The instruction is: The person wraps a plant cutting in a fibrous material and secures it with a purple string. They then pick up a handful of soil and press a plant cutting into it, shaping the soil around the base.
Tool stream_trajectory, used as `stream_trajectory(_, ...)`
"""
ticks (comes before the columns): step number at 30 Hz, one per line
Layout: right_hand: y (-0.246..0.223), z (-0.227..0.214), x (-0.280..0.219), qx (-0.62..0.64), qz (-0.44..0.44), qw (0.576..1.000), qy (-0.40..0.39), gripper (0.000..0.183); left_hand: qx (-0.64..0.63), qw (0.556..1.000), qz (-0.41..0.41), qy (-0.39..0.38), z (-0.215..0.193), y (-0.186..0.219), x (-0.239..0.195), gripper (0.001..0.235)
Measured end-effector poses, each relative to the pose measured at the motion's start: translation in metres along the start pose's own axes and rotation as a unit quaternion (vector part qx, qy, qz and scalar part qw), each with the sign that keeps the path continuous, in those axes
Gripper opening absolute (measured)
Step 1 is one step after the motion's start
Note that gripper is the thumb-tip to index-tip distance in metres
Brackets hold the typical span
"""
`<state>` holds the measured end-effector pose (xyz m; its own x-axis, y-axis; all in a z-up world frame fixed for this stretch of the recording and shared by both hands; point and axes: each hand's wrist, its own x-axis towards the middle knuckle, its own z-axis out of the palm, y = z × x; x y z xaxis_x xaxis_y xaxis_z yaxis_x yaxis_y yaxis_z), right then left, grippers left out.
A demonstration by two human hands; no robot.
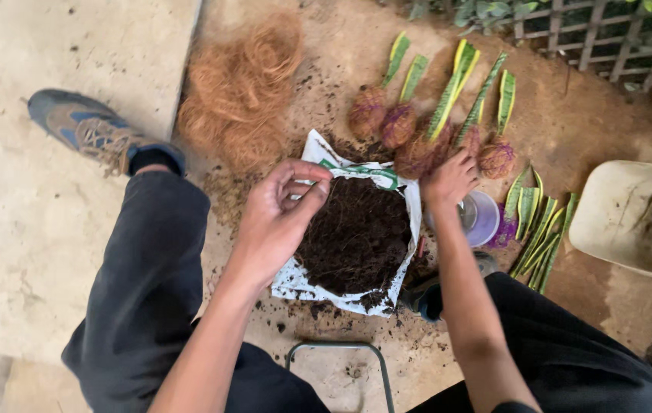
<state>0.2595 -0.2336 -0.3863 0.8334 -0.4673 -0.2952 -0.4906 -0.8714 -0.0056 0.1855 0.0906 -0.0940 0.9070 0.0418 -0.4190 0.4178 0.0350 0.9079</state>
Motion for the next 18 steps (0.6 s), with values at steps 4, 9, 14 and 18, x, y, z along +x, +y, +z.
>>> stream_trajectory(4,-0.058,0.016,-0.109,0.186,-0.218,0.955,-0.081,0.067,-0.022,0.999,0.03,0.011,-0.015,0.001,-0.008,0.015)
stream_trajectory(9,-0.129,0.058,-0.18,0.095,-0.388,0.901,-0.166,0.083,-0.03,0.998,0.059,0.024,-0.02,-0.004,-0.009,0.018)
stream_trajectory(14,-0.127,0.108,-0.202,0.012,-0.395,0.912,-0.106,0.048,-0.047,0.994,0.093,0.037,-0.027,-0.004,-0.011,0.018)
stream_trajectory(18,-0.116,0.135,-0.189,0.015,-0.389,0.92,-0.05,0.02,-0.035,0.997,0.061,0.041,-0.045,0.003,-0.018,0.019)
